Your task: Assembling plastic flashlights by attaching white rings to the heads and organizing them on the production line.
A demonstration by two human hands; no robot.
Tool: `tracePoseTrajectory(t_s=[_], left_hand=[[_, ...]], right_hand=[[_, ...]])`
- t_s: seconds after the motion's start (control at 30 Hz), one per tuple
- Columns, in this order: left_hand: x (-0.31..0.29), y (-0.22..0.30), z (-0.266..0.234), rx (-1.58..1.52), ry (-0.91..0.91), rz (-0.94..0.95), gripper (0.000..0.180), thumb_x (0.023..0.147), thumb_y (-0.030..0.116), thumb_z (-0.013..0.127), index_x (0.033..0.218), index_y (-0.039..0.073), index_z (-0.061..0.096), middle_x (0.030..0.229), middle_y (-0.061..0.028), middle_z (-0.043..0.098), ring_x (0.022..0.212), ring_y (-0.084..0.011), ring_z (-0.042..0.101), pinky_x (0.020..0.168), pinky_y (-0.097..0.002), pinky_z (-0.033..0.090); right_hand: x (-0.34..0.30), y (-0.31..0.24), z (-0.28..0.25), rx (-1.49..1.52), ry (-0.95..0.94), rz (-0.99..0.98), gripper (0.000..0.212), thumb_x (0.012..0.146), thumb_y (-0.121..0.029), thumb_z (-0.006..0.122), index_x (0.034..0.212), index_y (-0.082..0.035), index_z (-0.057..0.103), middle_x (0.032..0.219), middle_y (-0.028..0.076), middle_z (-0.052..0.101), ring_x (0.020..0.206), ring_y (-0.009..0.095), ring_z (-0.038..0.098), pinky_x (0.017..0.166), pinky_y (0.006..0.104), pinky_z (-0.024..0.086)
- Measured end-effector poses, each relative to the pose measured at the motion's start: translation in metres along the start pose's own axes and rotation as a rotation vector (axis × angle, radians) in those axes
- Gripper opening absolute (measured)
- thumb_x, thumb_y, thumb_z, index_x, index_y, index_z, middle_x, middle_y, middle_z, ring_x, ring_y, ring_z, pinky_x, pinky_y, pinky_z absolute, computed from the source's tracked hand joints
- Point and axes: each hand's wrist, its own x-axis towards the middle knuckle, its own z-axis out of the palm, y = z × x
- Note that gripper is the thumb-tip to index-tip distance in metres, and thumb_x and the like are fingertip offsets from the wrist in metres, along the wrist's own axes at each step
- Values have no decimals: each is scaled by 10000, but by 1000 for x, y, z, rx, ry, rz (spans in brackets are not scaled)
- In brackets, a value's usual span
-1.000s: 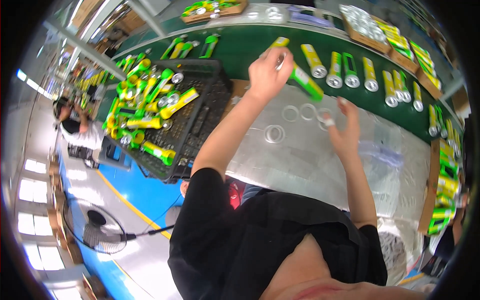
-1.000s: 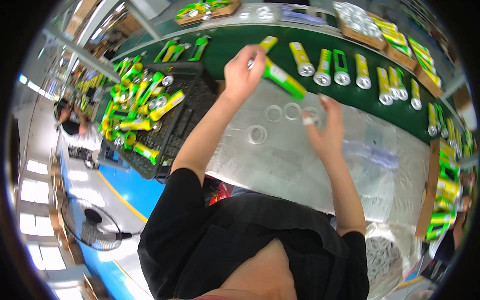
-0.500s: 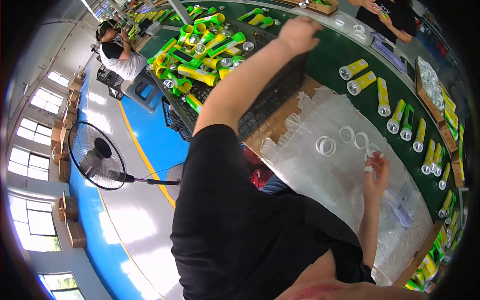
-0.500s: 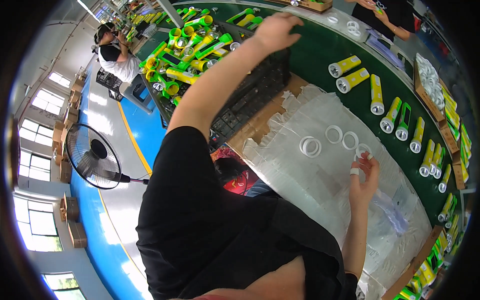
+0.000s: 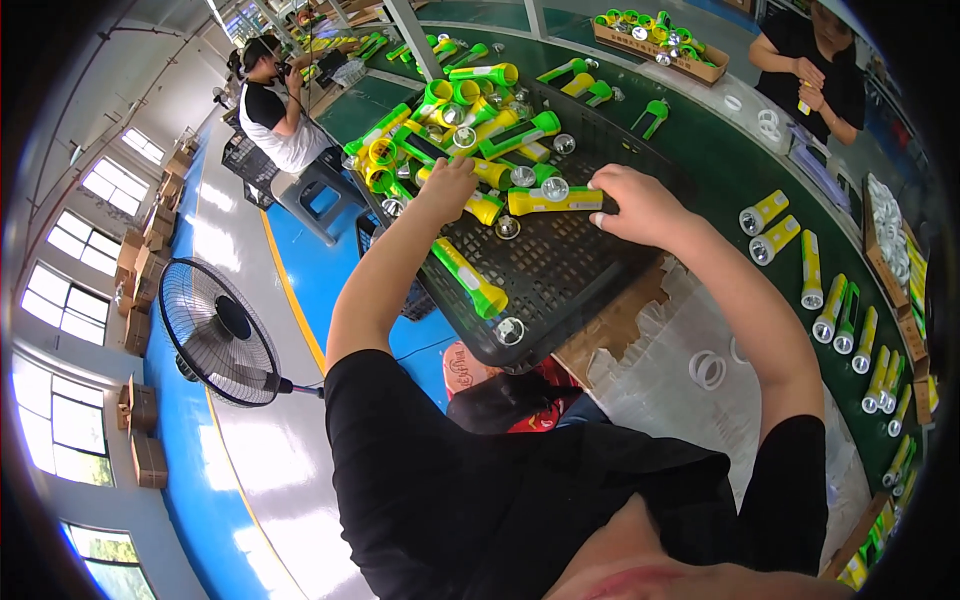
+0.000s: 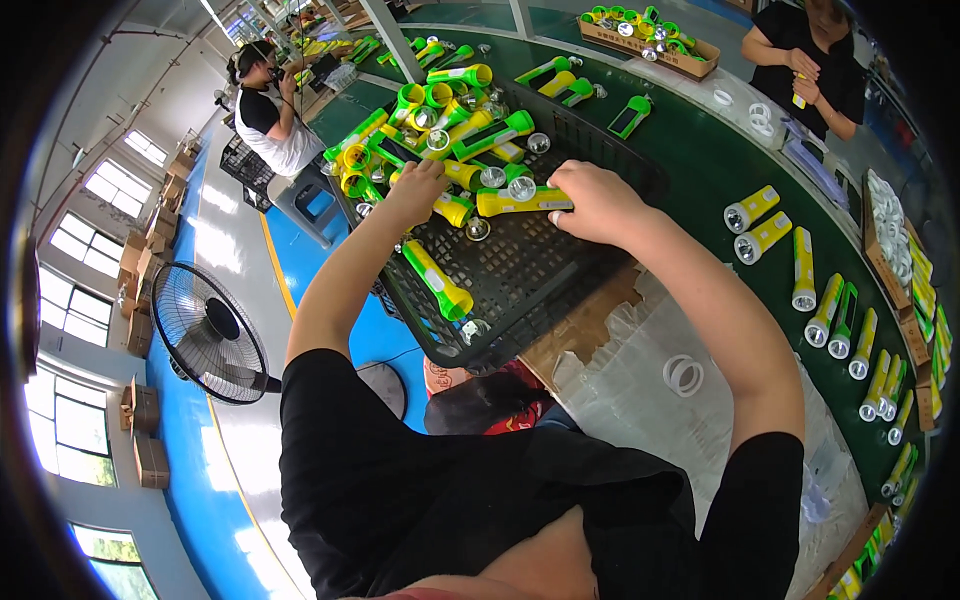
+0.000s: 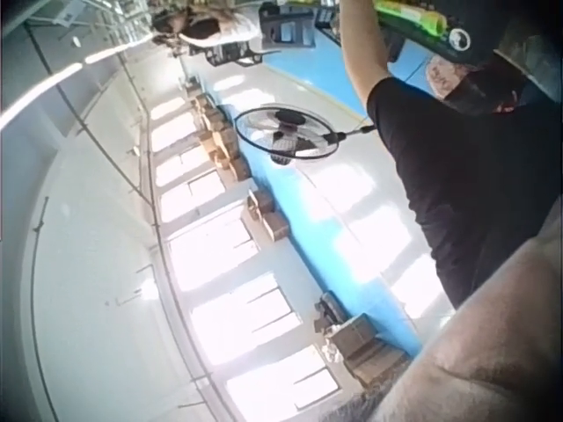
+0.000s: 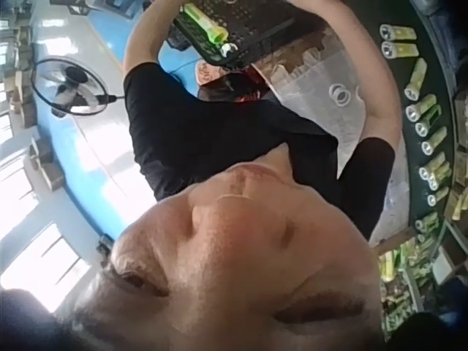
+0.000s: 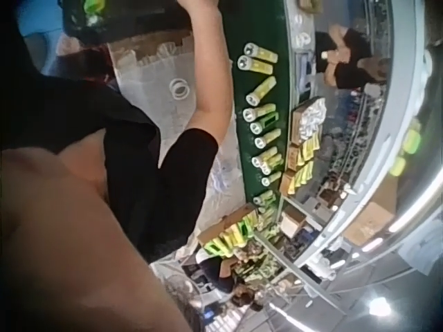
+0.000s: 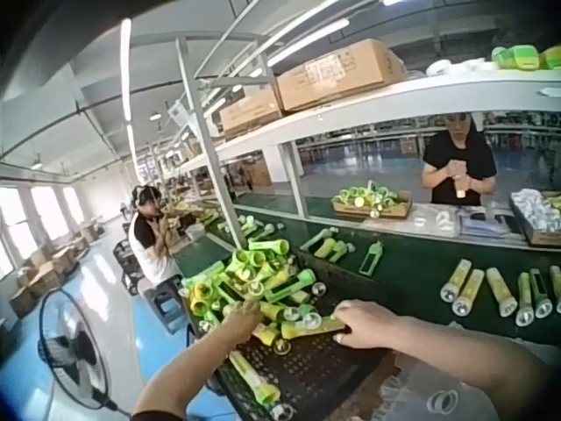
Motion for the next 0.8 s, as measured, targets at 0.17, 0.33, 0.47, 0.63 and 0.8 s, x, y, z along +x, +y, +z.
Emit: tracePoseTrajectory(t_s=[0.17, 0.33, 0.47, 0.63, 0.8], left_hand=[[-9, -5, -22, -109, 11, 207, 482, 614, 96, 698, 1082, 83, 584, 959, -102, 568, 1003, -296, 549, 859, -431, 423], [0, -44, -62, -133, 357, -23, 418, 630, 58, 640, 1038, 127, 576, 881, -93, 583, 954, -304, 573, 804, -434, 469], [27, -92, -29, -10, 14, -81, 583, 667, -48, 634, 1201, 182, 591, 1002, -70, 634, 1010, -287, 601, 829, -414, 499], [52, -103, -26, 25, -260, -156, 654, 672, 50, 720, 1279, 229, 558, 1021, -64, 678, 971, -273, 652, 777, -399, 516], [47, -119, -14, 31, -136, -31, 609, 620, 79, 756, 1196, 181, 589, 980, -60, 663, 983, -274, 628, 828, -391, 497]], right_hand=[[70, 32, 55, -285, -433, 189, 380, 731, -151, 730, 1065, -6, 618, 1093, 160, 647, 1024, 321, 632, 875, 402, 522], [76, 21, 68, -254, -658, 205, 458, 659, -202, 752, 1063, -16, 641, 1056, 145, 677, 1002, 302, 654, 825, 387, 537], [66, 30, 75, -242, -702, 72, 358, 630, -190, 722, 938, -13, 679, 967, 167, 685, 921, 321, 667, 788, 407, 537], [56, 13, 62, -115, -788, -23, 439, 617, -151, 681, 1019, -21, 559, 875, 181, 652, 861, 381, 634, 728, 466, 500], [67, -4, 83, 279, -396, 2, 529, 618, -285, 764, 1014, 7, 570, 888, 209, 646, 865, 402, 624, 769, 446, 489]])
